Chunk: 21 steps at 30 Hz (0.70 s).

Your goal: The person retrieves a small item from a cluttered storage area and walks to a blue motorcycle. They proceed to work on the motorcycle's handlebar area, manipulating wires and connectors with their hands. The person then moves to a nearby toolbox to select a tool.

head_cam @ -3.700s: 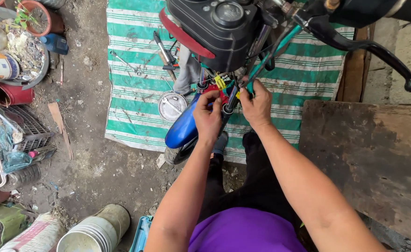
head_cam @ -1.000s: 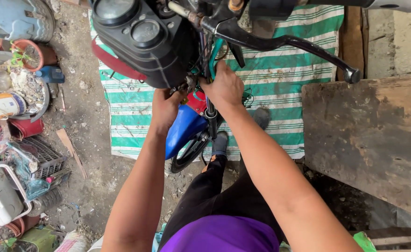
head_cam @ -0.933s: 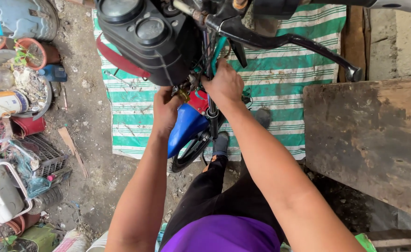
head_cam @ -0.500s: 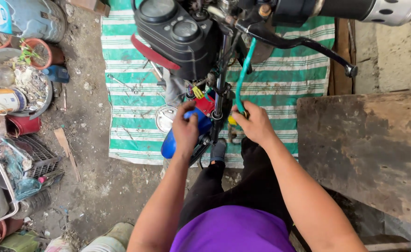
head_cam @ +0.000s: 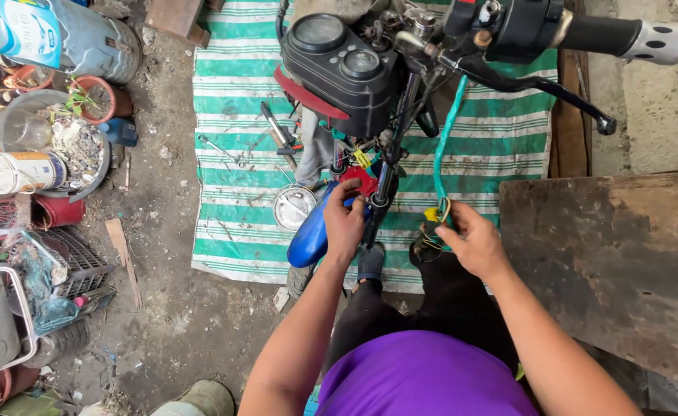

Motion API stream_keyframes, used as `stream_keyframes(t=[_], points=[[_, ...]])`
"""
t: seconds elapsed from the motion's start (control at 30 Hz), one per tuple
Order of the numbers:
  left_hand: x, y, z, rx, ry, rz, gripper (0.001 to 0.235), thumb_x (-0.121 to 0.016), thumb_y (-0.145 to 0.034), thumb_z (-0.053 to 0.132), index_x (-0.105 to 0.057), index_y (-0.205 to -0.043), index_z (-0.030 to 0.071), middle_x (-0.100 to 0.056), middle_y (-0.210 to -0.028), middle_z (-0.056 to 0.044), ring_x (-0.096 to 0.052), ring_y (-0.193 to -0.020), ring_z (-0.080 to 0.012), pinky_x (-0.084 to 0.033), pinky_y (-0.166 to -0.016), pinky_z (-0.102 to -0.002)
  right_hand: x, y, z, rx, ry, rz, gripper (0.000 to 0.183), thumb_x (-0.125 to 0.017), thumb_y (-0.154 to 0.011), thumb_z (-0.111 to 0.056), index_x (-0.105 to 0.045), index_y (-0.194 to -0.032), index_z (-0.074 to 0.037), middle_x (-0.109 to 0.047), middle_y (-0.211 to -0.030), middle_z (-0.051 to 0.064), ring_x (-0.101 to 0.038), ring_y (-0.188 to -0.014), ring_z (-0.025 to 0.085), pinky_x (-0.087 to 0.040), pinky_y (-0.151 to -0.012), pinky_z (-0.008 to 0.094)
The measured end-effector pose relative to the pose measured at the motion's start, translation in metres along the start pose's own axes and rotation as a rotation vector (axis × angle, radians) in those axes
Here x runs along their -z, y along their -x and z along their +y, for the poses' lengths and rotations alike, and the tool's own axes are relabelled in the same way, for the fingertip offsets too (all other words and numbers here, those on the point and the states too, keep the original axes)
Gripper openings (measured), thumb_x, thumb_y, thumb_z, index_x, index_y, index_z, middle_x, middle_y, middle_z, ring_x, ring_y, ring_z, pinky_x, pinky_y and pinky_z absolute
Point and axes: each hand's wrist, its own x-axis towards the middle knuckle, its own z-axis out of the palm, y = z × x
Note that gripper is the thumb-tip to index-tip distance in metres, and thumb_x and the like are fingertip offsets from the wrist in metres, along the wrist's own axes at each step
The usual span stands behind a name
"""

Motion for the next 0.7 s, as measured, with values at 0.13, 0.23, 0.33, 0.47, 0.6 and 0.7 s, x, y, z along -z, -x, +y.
stream_keyframes(t=[0.13,0.23,0.33,0.47,0.6,0.7], points=[[0.003,0.008,-0.029,0.059,-0.005,-0.068,0.031,-0.064,-0.107,0.003,-0.075,-0.135,0.009,-0.077,-0.125,-0.017,-0.076,-0.122,-0.0348,-0.067,-0.091,-0.05,0.011,0.005,0.003,-0.037,-0.079,-0.024,0.054,-0.072,-0.098,0.003,-0.066,-0.152,0.0,-0.083,-0.115,0.024,-0.081,-0.106,0.029,-0.065,-0.096,0.044],[0.004,0.02,-0.049,0.108,-0.015,-0.109,0.029,-0.063,-0.109,0.004,-0.076,-0.134,0.01,-0.078,-0.124,-0.015,-0.076,-0.121,-0.0343,-0.066,-0.091,-0.051,0.012,0.006,0.009,-0.07,-0.089,-0.045,0.056,-0.067,-0.1,0.005,-0.065,-0.155,-0.002,-0.084,-0.11,0.021,-0.082,-0.102,0.028,-0.065,-0.096,0.042],[0.008,0.029,-0.05,0.162,-0.016,-0.131,0.028,-0.063,-0.107,0.003,-0.078,-0.131,0.009,-0.079,-0.12,-0.016,-0.077,-0.119,-0.0345,-0.065,-0.091,-0.051,0.006,0.001,0.006,-0.082,-0.024,-0.062,0.053,-0.068,-0.102,0.001,-0.066,-0.155,-0.005,-0.085,-0.106,0.019,-0.083,-0.1,0.027,-0.065,-0.093,0.041],[0.003,0.038,-0.071,0.22,0.0,-0.166,0.029,-0.068,-0.103,0.003,-0.08,-0.129,0.007,-0.081,-0.114,-0.017,-0.078,-0.113,-0.0328,-0.064,-0.092,-0.049,-0.003,-0.004,0.008,-0.107,-0.041,-0.082,0.048,-0.069,-0.103,0.0,-0.069,-0.151,-0.004,-0.086,-0.106,0.019,-0.083,-0.1,0.025,-0.066,-0.092,0.039],[-0.008,0.047,-0.072,0.23,-0.003,-0.23,0.031,-0.07,-0.102,0.002,-0.08,-0.13,0.008,-0.082,-0.114,-0.016,-0.079,-0.113,-0.0326,-0.064,-0.093,-0.049,-0.011,-0.005,0.014,-0.114,-0.108,-0.082,0.051,-0.07,-0.102,0.001,-0.066,-0.152,-0.002,-0.086,-0.106,0.022,-0.083,-0.1,0.026,-0.066,-0.093,0.04],[-0.015,0.054,-0.054,0.247,0.022,-0.298,0.039,-0.072,-0.095,0.002,-0.078,-0.133,0.011,-0.083,-0.115,-0.014,-0.079,-0.114,-0.0302,-0.064,-0.098,-0.048,-0.013,-0.006,0.029,-0.1,-0.413,-0.12,0.055,-0.063,-0.096,0.015,-0.064,-0.15,0.006,-0.082,-0.11,0.03,-0.083,-0.1,0.036,-0.07,-0.092,0.051]])
